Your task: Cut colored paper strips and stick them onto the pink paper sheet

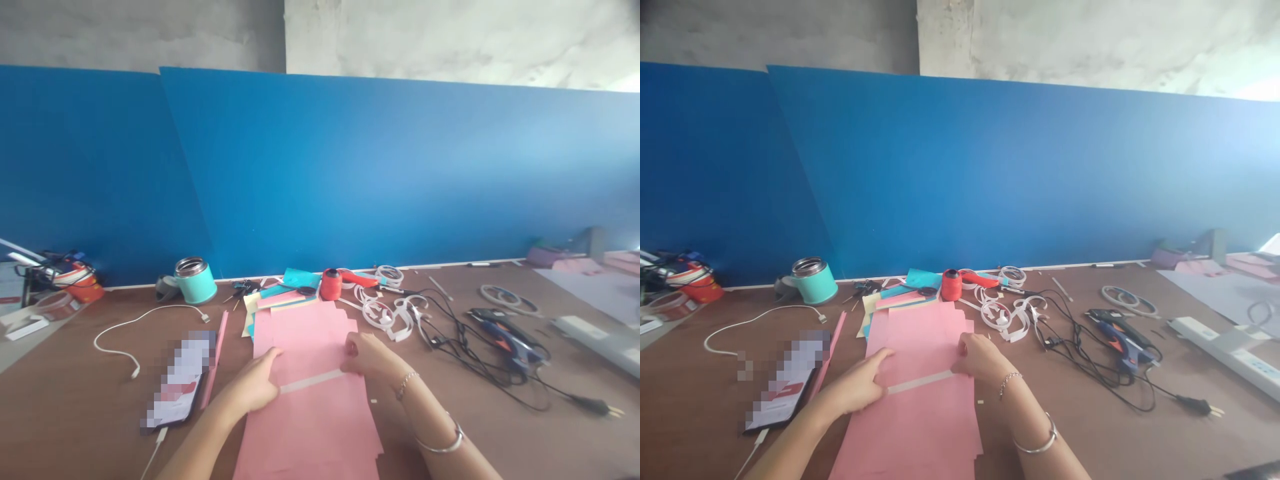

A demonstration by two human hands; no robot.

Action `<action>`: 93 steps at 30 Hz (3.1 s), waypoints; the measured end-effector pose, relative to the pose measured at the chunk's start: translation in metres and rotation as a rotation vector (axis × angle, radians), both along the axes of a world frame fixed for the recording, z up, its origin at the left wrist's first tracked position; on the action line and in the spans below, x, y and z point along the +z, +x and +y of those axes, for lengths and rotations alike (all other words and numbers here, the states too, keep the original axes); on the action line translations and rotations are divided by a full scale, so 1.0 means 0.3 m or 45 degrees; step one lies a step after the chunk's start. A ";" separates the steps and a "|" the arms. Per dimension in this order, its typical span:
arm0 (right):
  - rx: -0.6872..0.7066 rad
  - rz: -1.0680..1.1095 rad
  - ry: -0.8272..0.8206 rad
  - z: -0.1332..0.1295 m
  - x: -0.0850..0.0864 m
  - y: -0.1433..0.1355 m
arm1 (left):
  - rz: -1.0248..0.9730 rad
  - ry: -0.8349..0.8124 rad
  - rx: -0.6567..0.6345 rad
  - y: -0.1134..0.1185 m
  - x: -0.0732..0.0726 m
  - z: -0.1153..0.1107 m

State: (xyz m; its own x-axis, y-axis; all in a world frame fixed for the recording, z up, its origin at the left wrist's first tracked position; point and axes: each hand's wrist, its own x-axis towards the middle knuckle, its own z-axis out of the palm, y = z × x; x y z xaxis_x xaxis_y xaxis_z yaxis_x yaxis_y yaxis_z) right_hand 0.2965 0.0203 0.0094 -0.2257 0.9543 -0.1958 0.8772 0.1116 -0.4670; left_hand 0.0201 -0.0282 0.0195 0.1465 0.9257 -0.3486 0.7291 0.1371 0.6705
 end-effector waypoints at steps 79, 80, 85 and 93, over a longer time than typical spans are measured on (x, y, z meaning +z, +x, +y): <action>0.089 0.938 0.257 0.177 0.192 -0.152 | -0.646 0.872 0.296 0.155 0.177 0.236; 0.081 0.907 0.260 0.178 0.191 -0.154 | -0.609 0.914 0.288 0.152 0.179 0.234; 0.059 0.862 0.293 0.165 0.206 -0.153 | -0.305 1.345 0.163 0.146 0.195 0.224; 0.111 0.816 0.344 0.122 0.257 -0.165 | -0.097 1.521 0.167 0.159 0.187 0.215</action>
